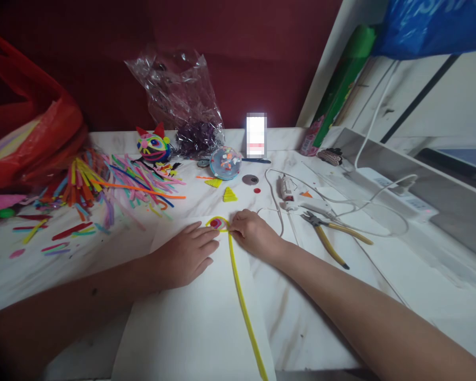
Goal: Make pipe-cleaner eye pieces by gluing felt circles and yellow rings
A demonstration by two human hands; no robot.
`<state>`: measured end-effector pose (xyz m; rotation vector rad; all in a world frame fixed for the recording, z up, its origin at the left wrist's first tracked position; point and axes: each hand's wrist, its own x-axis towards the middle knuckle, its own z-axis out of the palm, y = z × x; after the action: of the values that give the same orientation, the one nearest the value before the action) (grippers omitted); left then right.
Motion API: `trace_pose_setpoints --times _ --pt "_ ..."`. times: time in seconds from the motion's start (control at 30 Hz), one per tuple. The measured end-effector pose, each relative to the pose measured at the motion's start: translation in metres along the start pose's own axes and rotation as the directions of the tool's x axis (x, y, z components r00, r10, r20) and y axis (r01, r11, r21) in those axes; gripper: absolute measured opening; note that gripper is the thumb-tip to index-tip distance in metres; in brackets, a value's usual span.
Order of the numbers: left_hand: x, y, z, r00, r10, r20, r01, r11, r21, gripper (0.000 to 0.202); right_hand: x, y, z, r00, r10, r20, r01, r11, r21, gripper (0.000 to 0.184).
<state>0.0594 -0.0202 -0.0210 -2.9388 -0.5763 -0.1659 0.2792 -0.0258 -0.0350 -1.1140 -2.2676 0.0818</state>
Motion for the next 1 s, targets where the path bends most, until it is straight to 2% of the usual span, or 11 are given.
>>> trace_pose_setpoints --times 0.17,0.43,0.53,0.7,1.0 --pt "0.0000 0.0000 -0.0002 1.000 -0.005 -0.007 0.005 1.000 0.006 0.022 0.0006 -0.0024 -0.0011 0.997 0.083 0.009 -0.081 0.992 -0.100 0.014" --pt "0.0006 0.0004 -0.0006 1.000 -0.008 0.004 0.008 1.000 0.010 0.021 0.0002 -0.0038 -0.0072 0.997 0.039 0.070 -0.042 0.999 0.035 0.017" --pt "0.0007 0.0002 -0.0015 1.000 -0.001 0.007 0.001 1.000 0.015 0.022 -0.0004 -0.0058 -0.0067 0.997 0.009 0.073 -0.010 1.000 0.018 0.019" --pt "0.0002 0.0003 -0.0027 1.000 0.008 0.003 -0.008 1.000 0.018 0.022 -0.0014 -0.0085 -0.0053 0.997 0.053 0.054 -0.050 0.997 -0.054 0.020" --pt "-0.0004 0.0004 -0.0005 1.000 0.004 -0.005 -0.004 1.000 0.011 0.022 -0.0039 -0.0044 -0.0042 0.997 -0.062 0.046 0.061 0.998 0.023 0.021"
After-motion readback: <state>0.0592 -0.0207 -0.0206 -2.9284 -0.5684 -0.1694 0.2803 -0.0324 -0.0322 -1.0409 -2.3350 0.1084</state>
